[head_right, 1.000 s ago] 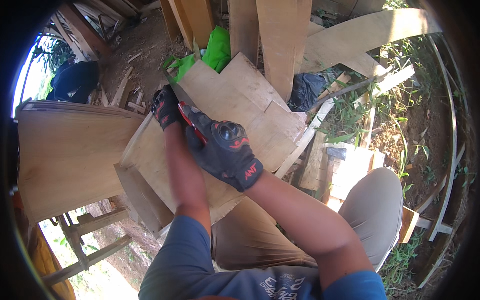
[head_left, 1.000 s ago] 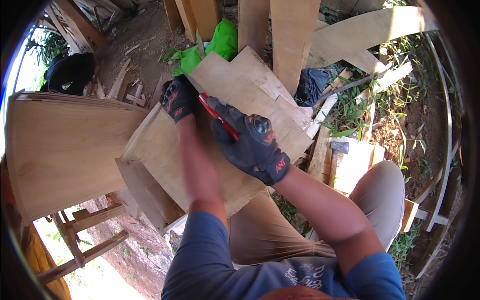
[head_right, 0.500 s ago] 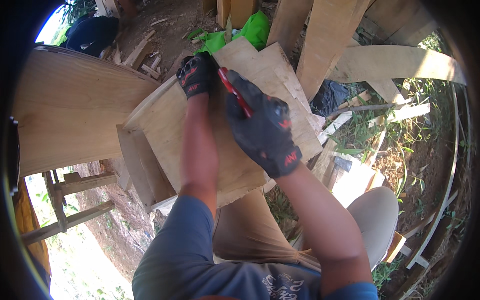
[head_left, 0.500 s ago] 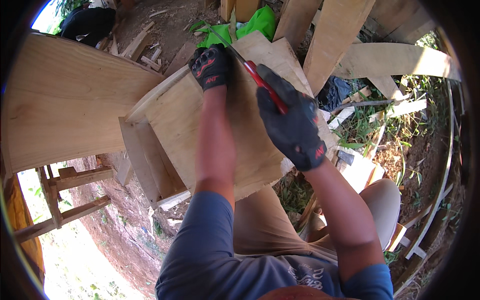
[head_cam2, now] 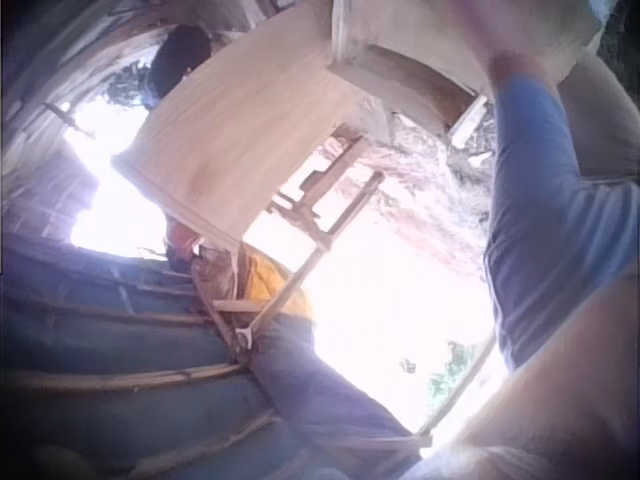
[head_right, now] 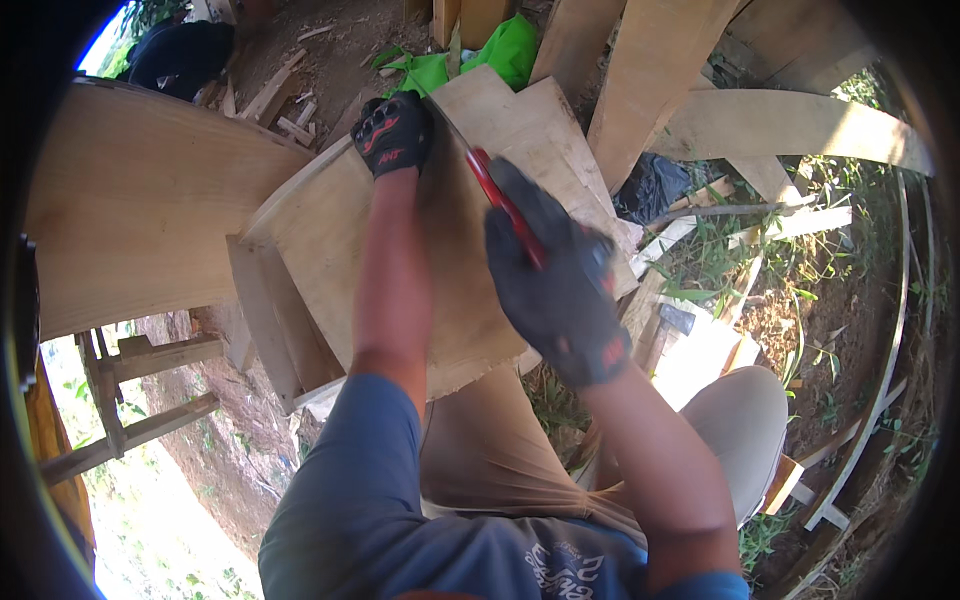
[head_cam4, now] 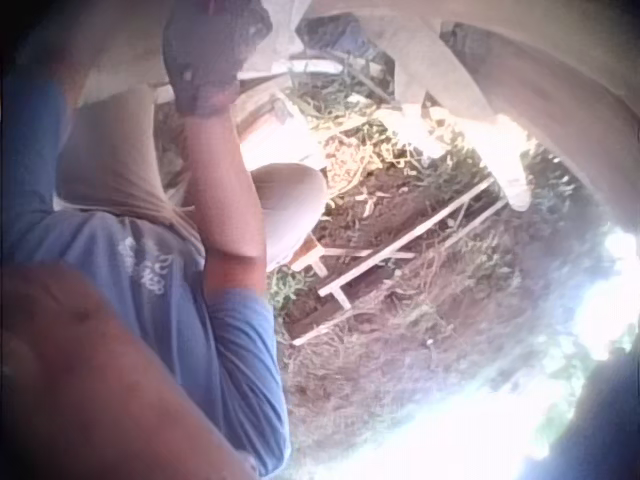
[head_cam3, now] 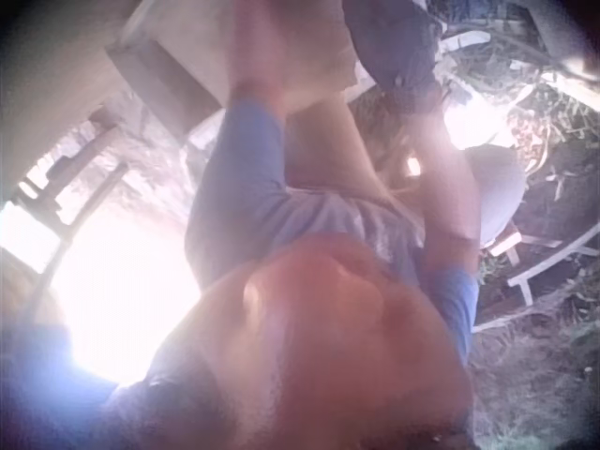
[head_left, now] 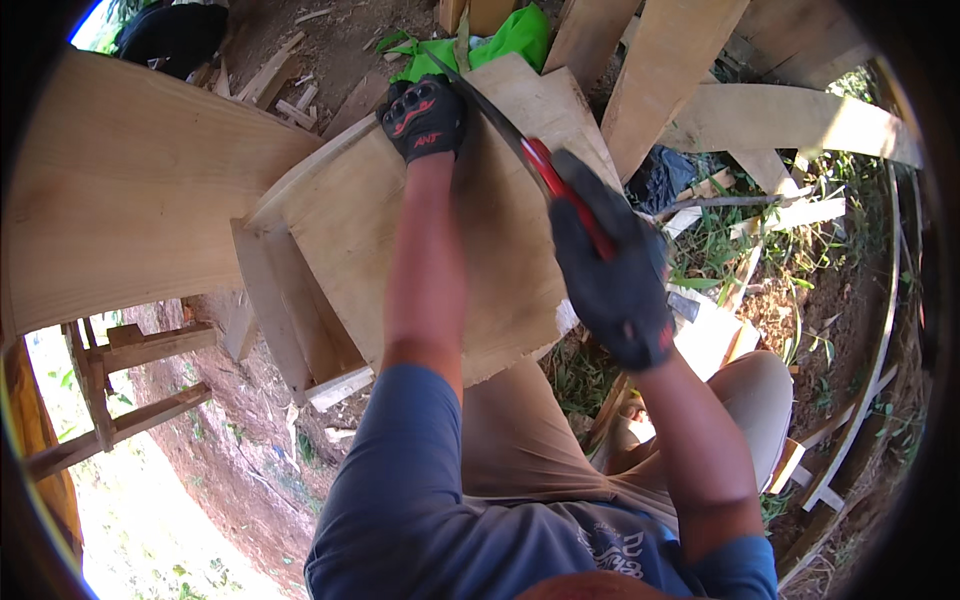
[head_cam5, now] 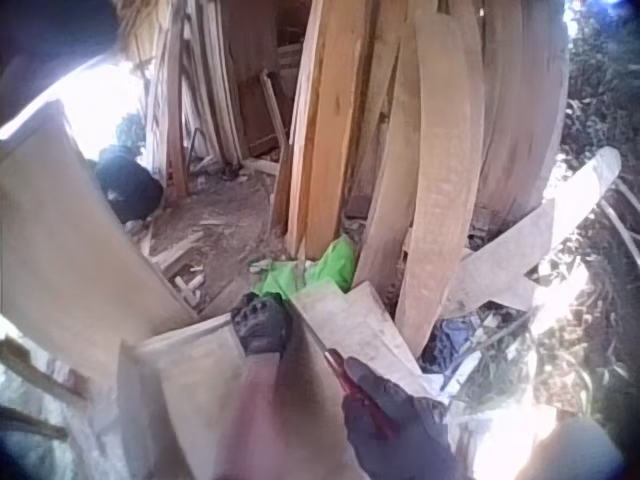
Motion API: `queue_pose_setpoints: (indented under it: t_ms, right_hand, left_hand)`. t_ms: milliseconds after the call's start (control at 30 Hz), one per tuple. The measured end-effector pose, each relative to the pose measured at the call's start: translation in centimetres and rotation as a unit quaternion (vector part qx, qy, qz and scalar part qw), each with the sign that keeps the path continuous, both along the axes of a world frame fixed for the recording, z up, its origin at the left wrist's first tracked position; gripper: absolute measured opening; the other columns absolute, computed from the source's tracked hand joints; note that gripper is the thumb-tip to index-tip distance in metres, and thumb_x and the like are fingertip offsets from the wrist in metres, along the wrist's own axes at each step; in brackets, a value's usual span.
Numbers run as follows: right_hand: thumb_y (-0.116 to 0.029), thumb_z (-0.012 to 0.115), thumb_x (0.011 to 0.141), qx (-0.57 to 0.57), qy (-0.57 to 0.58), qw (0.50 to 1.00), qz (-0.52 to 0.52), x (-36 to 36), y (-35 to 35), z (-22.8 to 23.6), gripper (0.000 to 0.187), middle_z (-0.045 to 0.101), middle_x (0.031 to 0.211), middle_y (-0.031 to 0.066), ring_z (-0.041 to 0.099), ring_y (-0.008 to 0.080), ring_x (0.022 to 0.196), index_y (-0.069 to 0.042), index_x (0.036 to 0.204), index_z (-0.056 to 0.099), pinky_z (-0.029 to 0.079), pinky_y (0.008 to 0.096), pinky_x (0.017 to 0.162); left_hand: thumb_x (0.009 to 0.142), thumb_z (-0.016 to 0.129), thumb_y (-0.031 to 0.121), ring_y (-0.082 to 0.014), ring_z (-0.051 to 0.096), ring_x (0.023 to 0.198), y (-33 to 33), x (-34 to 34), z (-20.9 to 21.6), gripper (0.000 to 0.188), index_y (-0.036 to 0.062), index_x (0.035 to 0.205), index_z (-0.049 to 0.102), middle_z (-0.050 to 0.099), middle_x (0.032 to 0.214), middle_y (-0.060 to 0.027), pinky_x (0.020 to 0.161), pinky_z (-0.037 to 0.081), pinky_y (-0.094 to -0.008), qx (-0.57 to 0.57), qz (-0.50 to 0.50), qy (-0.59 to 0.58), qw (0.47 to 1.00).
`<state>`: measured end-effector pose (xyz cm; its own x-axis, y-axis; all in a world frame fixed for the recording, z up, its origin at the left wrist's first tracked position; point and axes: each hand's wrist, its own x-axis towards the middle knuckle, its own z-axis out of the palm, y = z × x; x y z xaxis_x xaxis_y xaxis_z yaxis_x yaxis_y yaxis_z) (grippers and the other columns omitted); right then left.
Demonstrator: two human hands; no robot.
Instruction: The person saws a piece of plywood on a wooden structure, then places the cut piece into a wooden crate and continues sawing another section of wood.
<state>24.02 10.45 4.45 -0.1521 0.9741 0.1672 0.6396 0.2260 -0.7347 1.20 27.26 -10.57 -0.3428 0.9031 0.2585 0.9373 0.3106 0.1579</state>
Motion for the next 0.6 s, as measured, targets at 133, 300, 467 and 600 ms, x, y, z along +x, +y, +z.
queue_pose_setpoints:
  t_ms: [133, 300, 467, 600]
  right_hand:
    - [-0.015, 0.071, 0.101, 0.027, -0.02, 0.998, 0.051, 4.7, -6.2, 4.1, 0.045, 0.079, 0.126, 0.0203, 0.081, 0.0365, 0.104, -0.009, 0.146, 0.067, 0.063, 0.0449, 0.085]
    - [-0.022, 0.069, 0.102, -0.036, 0.024, 0.999, -0.009, -0.8, 3.4, 0.1, 0.038, 0.079, 0.115, 0.021, 0.076, 0.0423, 0.102, -0.011, 0.138, 0.071, 0.059, 0.048, 0.092]
    - [-0.022, 0.07, 0.101, -0.013, 0.066, 0.998, 0.003, -1.2, 1.1, -2.2, 0.039, 0.079, 0.113, 0.0208, 0.076, 0.0425, 0.095, -0.01, 0.138, 0.071, 0.059, 0.0501, 0.087]
    - [-0.023, 0.07, 0.102, 0.023, 0.041, 0.999, -0.024, -1.7, 0.4, -1.9, 0.04, 0.079, 0.109, 0.0223, 0.077, 0.0417, 0.09, -0.006, 0.137, 0.071, 0.06, 0.0485, 0.083]
  left_hand:
    - [0.1, 0.057, 0.031, -0.0392, 0.073, 0.111, -0.5, -1.1, 0.3, 0.032, 0.0132, 0.104, 0.083, 0.079, 0.111, -0.0184, 0.092, 0.058, -0.0544, 0.016, 0.027, -0.017, 0.999]
    - [0.102, 0.055, 0.034, -0.0359, 0.074, 0.109, 0.8, 1.6, 0.2, 0.035, 0.0115, 0.1, 0.082, 0.081, 0.103, -0.0148, 0.088, 0.057, -0.055, 0.035, -0.003, -0.025, 0.999]
    - [0.103, 0.053, 0.034, -0.0374, 0.073, 0.112, -0.4, -0.8, -0.5, 0.037, 0.0128, 0.102, 0.083, 0.08, 0.11, -0.017, 0.092, 0.057, -0.0562, 0.011, -0.011, -0.016, 1.0]
    - [0.102, 0.052, 0.035, -0.0381, 0.072, 0.114, -0.3, -0.1, -0.8, 0.038, 0.0131, 0.1, 0.083, 0.08, 0.113, -0.0177, 0.092, 0.056, -0.0573, 0.045, 0.024, -0.019, 0.999]
